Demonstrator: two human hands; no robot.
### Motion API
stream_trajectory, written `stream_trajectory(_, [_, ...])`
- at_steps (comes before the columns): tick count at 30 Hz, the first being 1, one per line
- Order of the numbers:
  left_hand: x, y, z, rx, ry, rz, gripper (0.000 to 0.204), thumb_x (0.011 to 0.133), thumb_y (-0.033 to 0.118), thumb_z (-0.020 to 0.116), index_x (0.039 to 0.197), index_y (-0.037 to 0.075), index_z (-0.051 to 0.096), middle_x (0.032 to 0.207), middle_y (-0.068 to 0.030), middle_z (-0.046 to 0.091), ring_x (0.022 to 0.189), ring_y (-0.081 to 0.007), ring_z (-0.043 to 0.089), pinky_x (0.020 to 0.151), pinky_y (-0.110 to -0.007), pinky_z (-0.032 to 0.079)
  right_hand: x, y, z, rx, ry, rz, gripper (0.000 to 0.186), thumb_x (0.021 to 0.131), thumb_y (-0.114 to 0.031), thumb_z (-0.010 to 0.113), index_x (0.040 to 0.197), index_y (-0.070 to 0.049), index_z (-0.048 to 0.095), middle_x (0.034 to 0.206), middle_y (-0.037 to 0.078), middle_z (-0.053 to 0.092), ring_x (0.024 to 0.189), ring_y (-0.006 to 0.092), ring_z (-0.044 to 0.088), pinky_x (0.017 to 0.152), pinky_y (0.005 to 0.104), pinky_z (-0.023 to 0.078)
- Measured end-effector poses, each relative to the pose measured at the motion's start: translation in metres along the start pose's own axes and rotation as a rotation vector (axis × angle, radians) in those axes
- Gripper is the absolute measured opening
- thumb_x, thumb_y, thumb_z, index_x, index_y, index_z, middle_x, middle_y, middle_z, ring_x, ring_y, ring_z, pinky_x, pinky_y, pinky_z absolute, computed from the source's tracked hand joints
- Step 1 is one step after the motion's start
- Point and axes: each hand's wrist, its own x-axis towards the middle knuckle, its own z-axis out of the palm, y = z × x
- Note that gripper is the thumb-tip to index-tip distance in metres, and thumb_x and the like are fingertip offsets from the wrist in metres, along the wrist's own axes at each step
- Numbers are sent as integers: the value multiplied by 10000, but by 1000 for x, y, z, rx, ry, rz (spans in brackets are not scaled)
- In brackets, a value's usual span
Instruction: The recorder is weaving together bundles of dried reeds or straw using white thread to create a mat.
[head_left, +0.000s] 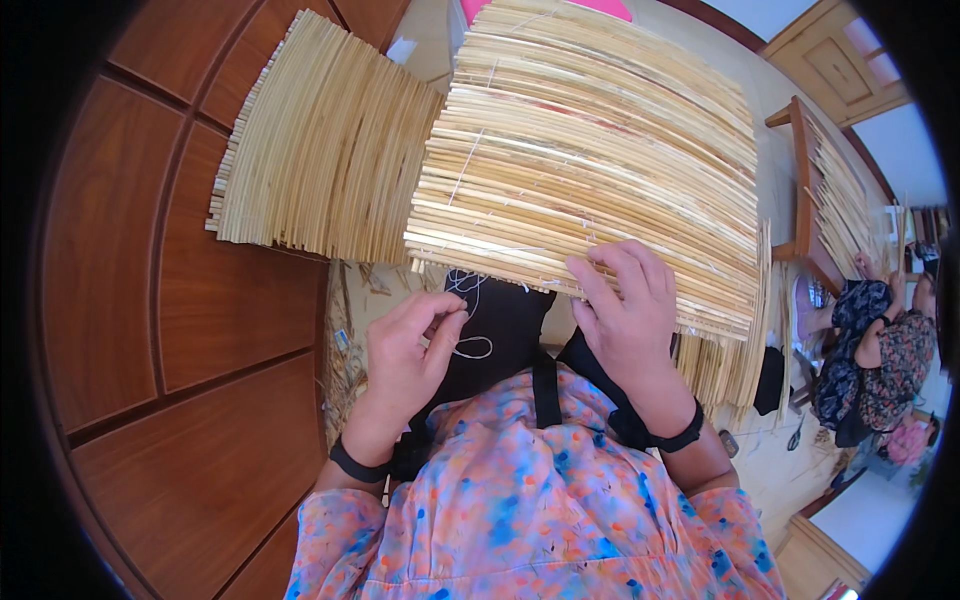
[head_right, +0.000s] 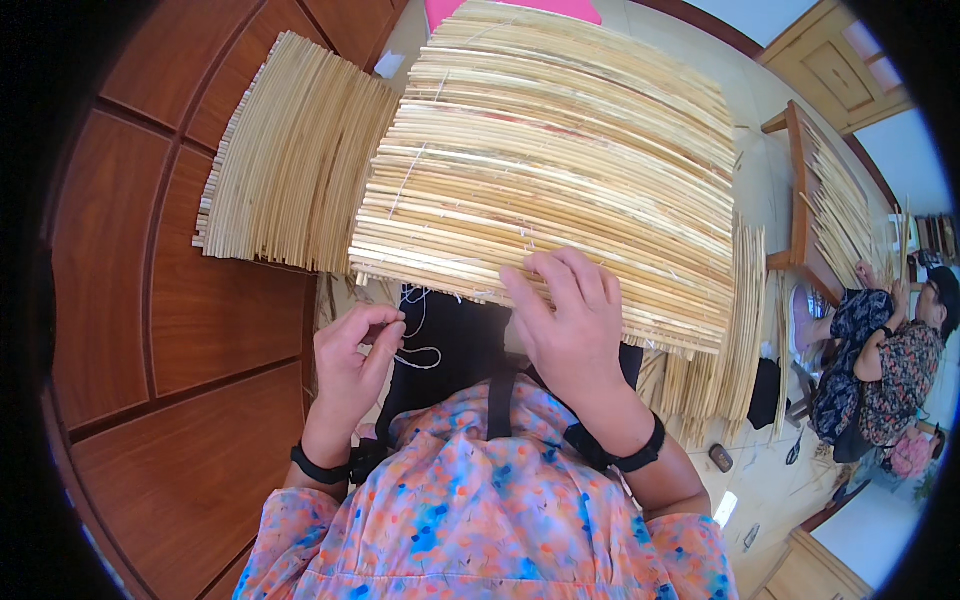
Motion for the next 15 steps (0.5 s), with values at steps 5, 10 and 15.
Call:
stream_trajectory(5, [4,7,-1,40,29,50,88,843,-31,692,922,0,668,793,-114,654,647,-201,657,577,-287,512,1,0,3,-61,66,-59,377,726,-79,717,1100,-118,698,1067,40,607,1002,259,589,826,394,471])
stream_trajectory(10, [10,18,-12,-10,-30,126,60,869,-53,652,926,-37,664,804,-102,652,706,-159,669,624,-251,530,11,3,-18,-108,216,-95,359,743,-65,717,1102,-78,700,1042,63,641,935,255,625,739,353,519])
stream_trajectory(15, [22,41,-13,-57,-17,219,62,871,-74,635,919,-44,661,804,-110,656,700,-165,680,626,-251,535,29,18,-50,-177,464,-95,386,711,-25,752,1092,-26,688,987,82,677,836,262,663,681,339,543])
